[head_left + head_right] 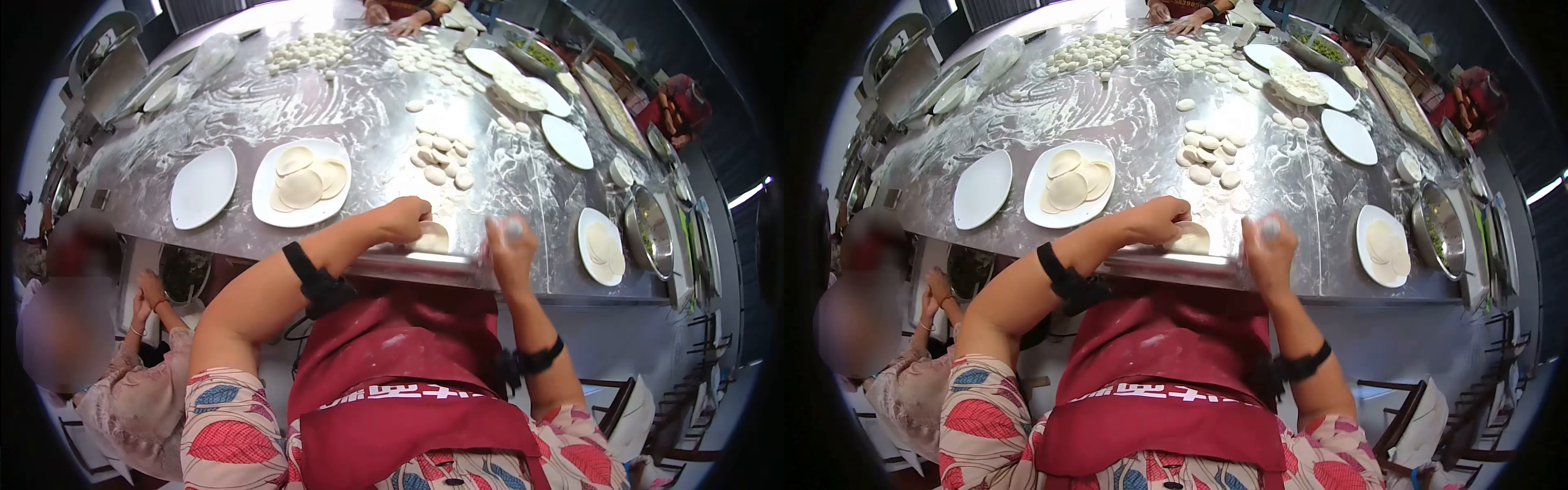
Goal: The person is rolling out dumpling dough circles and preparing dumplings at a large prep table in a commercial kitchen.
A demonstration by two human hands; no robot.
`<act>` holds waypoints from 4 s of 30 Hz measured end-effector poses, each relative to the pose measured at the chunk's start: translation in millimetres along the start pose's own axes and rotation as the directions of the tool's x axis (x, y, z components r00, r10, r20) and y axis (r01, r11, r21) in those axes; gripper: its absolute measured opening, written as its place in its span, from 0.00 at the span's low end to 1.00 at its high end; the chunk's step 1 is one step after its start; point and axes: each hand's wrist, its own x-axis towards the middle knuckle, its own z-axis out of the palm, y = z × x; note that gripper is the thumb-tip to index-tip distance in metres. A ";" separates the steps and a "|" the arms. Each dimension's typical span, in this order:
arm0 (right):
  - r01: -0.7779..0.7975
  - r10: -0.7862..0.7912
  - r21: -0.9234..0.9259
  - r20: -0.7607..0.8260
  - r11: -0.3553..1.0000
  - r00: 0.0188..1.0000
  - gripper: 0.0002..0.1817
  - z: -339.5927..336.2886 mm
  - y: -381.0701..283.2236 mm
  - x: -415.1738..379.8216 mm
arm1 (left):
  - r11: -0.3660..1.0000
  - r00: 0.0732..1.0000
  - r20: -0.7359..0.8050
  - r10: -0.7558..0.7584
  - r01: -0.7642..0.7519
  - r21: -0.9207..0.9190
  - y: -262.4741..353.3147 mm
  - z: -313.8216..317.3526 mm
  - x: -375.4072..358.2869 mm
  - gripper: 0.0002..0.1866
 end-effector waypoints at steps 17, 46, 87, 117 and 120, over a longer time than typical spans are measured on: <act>0.012 -0.019 0.124 0.057 0.992 0.998 0.09 -5.0 5.8 -13.5 | 0.988 0.987 -0.134 0.091 -0.107 -0.114 -18.1 -54.5 -44.0 0.11; 0.092 -0.095 0.058 0.046 0.994 0.994 0.10 -3.3 14.1 -1.4 | 0.805 0.926 -0.371 0.073 0.165 0.570 23.7 -2.1 68.8 0.21; 0.138 -0.140 -0.109 -0.016 0.984 0.990 0.14 16.2 12.9 39.3 | 0.975 0.987 -0.138 0.080 -0.049 0.217 16.7 12.7 2.7 0.12; 0.009 -0.010 0.013 0.039 1.000 0.999 0.13 7.2 8.7 27.7 | 0.985 0.994 -0.046 0.099 -0.091 0.145 8.5 0.6 7.2 0.10; 0.022 -0.029 0.126 0.051 0.992 0.998 0.13 -7.4 7.8 -8.0 | 0.994 0.999 0.026 -0.035 0.038 -0.103 -2.3 -7.3 0.2 0.10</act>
